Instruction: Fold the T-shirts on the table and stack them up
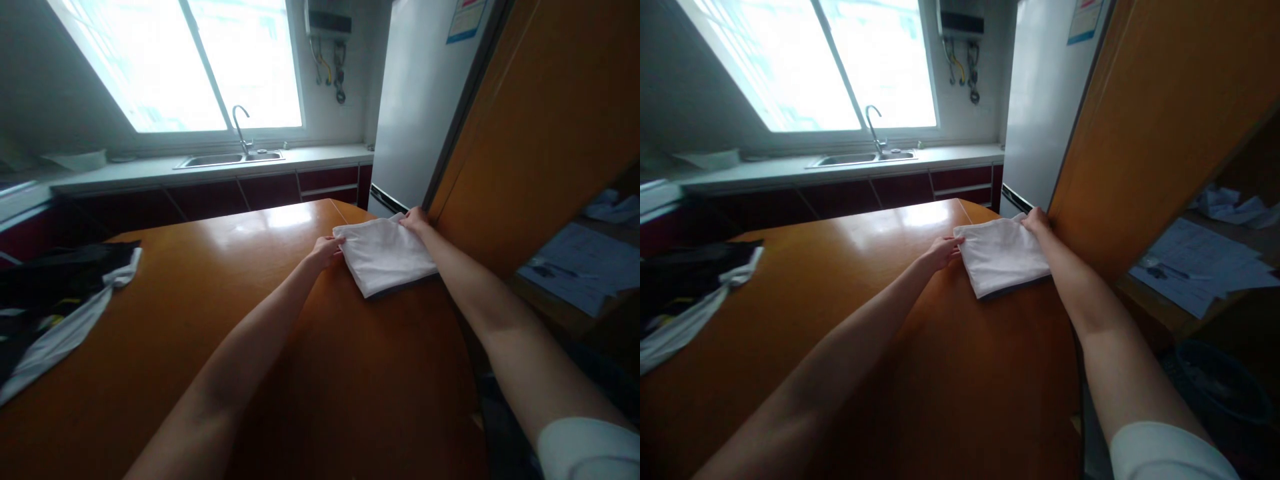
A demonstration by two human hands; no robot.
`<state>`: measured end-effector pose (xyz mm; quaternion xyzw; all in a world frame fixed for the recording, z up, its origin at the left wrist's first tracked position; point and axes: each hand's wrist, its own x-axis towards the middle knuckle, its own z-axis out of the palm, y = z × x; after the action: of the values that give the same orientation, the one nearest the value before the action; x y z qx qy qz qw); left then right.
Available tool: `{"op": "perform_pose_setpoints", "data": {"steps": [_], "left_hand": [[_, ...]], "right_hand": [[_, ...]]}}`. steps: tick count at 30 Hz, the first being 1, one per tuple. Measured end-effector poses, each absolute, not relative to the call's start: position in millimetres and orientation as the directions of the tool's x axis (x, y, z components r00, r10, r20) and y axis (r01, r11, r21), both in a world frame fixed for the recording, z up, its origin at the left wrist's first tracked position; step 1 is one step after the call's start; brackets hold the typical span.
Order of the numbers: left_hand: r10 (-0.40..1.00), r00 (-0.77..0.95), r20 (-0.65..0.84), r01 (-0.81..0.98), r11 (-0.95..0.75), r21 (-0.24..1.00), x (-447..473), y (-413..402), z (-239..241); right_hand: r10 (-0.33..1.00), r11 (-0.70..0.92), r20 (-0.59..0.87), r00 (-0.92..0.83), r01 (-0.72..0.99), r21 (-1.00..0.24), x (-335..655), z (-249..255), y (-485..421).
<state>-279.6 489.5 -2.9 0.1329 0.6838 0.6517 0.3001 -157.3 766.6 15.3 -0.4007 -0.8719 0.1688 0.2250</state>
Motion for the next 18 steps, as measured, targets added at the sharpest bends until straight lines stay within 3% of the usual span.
{"op": "perform_pose_setpoints", "data": {"steps": [2,4,5,7,9,12,14,18], "left_hand": [[0.547,-0.812,-0.203,-0.157,0.131,0.979,-276.4,485.1,1.0],[0.514,-0.857,-0.010,0.093,0.174,0.980,-265.4,482.0,3.9],[0.534,-0.833,0.143,0.296,0.214,0.931,-256.0,480.9,4.0],[0.675,-0.628,0.387,0.697,0.266,0.666,-230.4,478.6,0.5],[0.837,-0.414,0.359,0.868,0.244,0.433,-201.5,475.6,-6.5],[0.927,-0.318,0.200,0.917,0.247,0.313,-169.3,468.7,-15.1],[0.923,-0.327,0.201,0.921,0.263,0.289,-159.5,463.3,-16.4],[0.916,-0.307,0.258,0.928,0.227,0.296,-152.1,454.9,-18.2]], "right_hand": [[0.759,0.649,0.313,-0.570,0.632,-0.424,-155.4,12.5,761.1],[0.675,0.737,0.404,-0.617,0.585,-0.339,-154.5,7.9,754.3],[0.627,0.778,0.423,-0.654,0.557,-0.291,-154.5,4.5,750.7],[0.577,0.816,0.361,-0.732,0.529,-0.231,-154.8,-4.7,744.4],[0.588,0.808,0.220,-0.778,0.552,-0.209,-154.5,-14.4,740.3],[0.605,0.789,0.086,-0.792,0.582,-0.195,-152.6,-21.2,737.8],[0.612,0.787,0.118,-0.782,0.587,-0.192,-151.9,-18.0,734.7],[0.553,0.833,0.317,-0.770,0.504,-0.228,-158.3,-6.7,712.6]]}}
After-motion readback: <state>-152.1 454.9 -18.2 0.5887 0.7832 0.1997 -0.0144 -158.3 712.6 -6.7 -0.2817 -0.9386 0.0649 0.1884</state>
